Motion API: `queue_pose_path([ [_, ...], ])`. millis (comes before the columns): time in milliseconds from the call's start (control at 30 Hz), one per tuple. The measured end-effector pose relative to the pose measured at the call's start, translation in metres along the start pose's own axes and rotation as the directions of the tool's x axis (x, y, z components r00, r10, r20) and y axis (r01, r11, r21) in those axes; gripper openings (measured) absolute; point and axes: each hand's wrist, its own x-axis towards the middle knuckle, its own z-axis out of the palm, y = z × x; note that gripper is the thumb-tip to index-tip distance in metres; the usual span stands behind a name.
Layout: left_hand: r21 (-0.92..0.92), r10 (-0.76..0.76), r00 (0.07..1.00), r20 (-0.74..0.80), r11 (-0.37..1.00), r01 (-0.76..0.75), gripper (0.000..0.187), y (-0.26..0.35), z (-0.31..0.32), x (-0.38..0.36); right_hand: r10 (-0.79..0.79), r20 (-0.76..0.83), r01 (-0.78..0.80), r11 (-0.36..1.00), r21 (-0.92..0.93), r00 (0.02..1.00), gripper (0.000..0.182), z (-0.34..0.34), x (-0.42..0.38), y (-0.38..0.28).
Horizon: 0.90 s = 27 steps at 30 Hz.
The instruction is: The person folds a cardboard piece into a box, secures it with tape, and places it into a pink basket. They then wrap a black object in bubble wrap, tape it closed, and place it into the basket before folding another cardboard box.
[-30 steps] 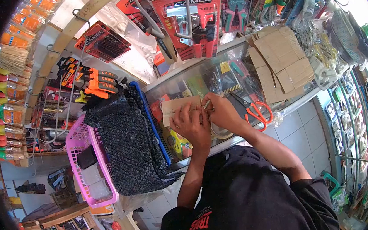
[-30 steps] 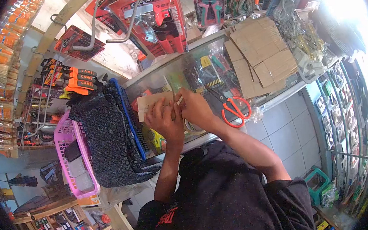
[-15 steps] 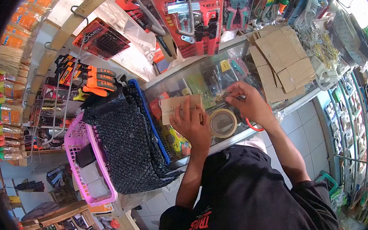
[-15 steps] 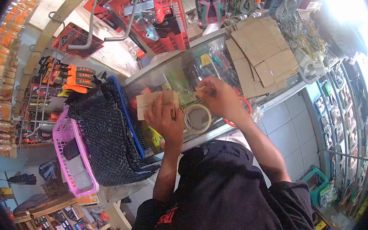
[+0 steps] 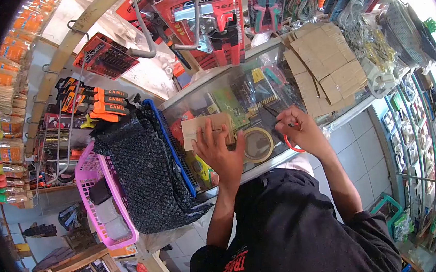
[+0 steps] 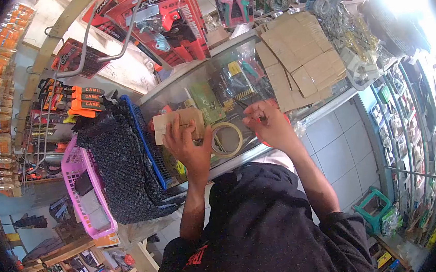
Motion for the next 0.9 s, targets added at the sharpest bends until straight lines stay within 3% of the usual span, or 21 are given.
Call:
queue_pose_path([
  [100,0.037,0.012,1.0,-0.022,0.999,-0.011,0.022,-0.008,0.01,-0.001,-0.057,-0.01,0.056,0.994,-0.09,0.998,0.028,0.004,-0.001,0.004],
  [433,0.046,-0.005,1.0,-0.02,0.999,0.006,0.021,-0.005,0.01,0.0,-0.026,0.01,0.026,1.0,-0.001,1.0,0.027,0.005,-0.009,0.004],
  [733,0.123,0.133,0.983,-0.124,0.985,-0.118,0.012,-0.007,0.015,0.008,-0.014,0.004,0.014,0.998,0.056,1.0,0.028,0.003,-0.016,0.01],
  [900,0.083,0.087,0.988,-0.128,0.994,-0.077,0.013,0.001,0.007,0.014,0.006,-0.006,-0.005,0.999,0.053,1.0,0.029,0.002,-0.02,0.015],
])
